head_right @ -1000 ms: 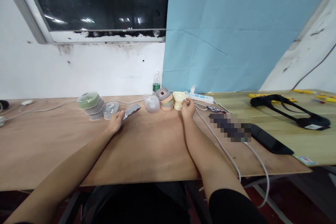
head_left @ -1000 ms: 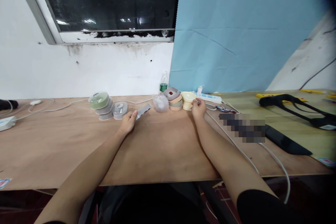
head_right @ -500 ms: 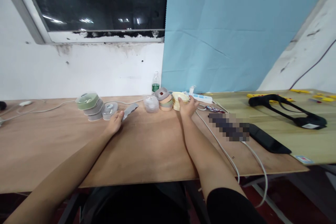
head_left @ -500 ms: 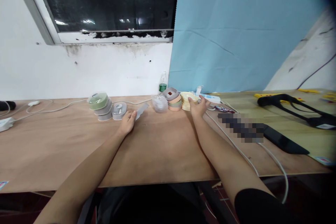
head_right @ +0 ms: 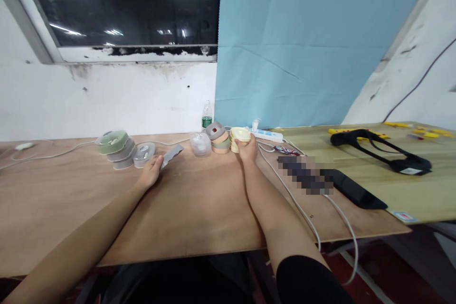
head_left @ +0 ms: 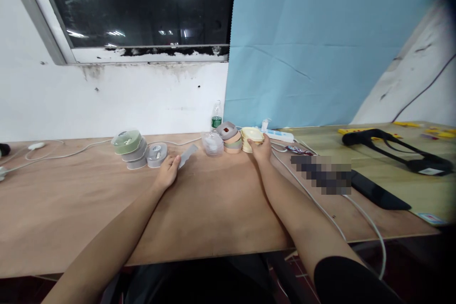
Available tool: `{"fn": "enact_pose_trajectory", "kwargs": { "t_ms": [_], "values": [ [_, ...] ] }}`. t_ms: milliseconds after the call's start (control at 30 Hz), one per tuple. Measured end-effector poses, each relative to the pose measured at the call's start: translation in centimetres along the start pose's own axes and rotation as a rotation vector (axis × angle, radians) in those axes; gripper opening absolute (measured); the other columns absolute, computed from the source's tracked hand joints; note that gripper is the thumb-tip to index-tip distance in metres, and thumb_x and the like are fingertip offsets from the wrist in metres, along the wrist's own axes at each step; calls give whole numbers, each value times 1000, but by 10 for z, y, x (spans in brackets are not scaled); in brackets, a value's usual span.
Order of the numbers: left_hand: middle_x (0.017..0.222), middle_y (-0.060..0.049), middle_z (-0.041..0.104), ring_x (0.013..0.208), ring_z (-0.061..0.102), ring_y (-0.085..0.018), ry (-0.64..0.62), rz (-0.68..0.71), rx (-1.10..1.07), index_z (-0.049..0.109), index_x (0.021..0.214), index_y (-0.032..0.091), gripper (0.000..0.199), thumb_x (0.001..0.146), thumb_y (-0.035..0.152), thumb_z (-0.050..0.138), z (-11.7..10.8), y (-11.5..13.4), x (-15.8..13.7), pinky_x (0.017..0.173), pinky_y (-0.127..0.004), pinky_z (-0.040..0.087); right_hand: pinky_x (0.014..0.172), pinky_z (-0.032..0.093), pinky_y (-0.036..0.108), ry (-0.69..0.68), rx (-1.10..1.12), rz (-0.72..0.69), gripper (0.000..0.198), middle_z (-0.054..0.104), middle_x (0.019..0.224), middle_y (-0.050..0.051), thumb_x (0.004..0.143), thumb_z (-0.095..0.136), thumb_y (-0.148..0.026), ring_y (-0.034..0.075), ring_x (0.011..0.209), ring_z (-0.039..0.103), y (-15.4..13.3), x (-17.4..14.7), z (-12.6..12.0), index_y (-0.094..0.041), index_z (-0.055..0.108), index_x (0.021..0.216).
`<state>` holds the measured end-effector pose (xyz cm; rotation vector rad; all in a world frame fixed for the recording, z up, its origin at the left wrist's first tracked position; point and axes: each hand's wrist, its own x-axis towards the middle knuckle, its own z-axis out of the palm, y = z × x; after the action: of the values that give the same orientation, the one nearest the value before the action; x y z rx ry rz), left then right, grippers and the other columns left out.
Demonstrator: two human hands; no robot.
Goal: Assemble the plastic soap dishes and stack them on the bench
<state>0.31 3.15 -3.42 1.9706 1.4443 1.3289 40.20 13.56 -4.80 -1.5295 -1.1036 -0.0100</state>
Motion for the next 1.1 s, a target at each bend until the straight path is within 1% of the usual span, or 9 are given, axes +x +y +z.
{"fn": "enact_pose_trajectory", "kwargs": {
  "t_ms": [200,400,533,600,633,733,900,967,1100],
  "values": [
    [93,-8,63,93,57,-23,-10,21,47,65,81,16,58,92,59,29,0,0,0,86,-35,44,104,33,42,-115,-119,-44,95,39,144,20,72,60,-55,33,129,40,-5,-3,0,-10,22,147],
    [87,-6,63,88,58,-21,-5,25,51,65,79,17,56,92,58,30,2,-2,-1,83,-34,44,105,31,46,-143,-175,-106,94,39,143,21,73,59,-51,34,129,39,-7,-4,-1,-8,21,147],
    [92,-7,62,89,57,-21,-28,59,62,66,83,16,54,93,56,31,1,2,-3,86,-35,44,105,29,51,124,-111,-205,84,39,139,23,78,53,-42,34,129,36,-19,-5,-9,-8,17,145],
    [98,-8,62,94,57,-21,-53,83,68,68,88,16,52,94,53,31,0,6,-5,90,-35,44,104,27,55,236,-70,-325,74,41,136,22,82,48,-37,33,128,37,-32,-11,-12,-11,18,144],
    [101,-8,62,97,57,-21,-69,98,71,68,91,17,51,94,52,31,0,8,-6,92,-35,43,104,27,56,242,-55,-400,70,42,134,21,83,46,-35,33,127,37,-40,-17,-12,-12,20,143],
    [108,-9,60,104,56,-22,-116,151,85,69,95,17,49,94,49,33,-1,15,-9,97,-35,41,102,31,56,158,-15,-604,63,45,129,20,83,47,-32,33,124,40,-68,-46,-6,-14,26,140],
    [108,-9,62,104,57,-22,-75,205,31,69,95,18,47,93,50,35,-3,23,-12,94,-35,43,103,36,53,-201,44,-1023,60,49,129,15,82,52,-27,31,123,44,-110,-112,10,-20,31,139],
    [96,-9,66,94,60,-22,-26,142,-51,69,89,16,53,91,56,34,-3,25,-12,87,-34,46,105,36,49,-322,45,-1117,56,47,134,13,84,52,-25,30,126,43,-121,-128,10,-22,36,137],
    [78,-9,68,81,62,-23,29,-116,-347,69,85,11,66,87,67,33,-1,25,-7,76,-34,49,105,39,42,-474,-15,-1216,45,40,143,11,87,52,-24,28,128,42,-130,-133,4,-24,47,131]
  ]
}}
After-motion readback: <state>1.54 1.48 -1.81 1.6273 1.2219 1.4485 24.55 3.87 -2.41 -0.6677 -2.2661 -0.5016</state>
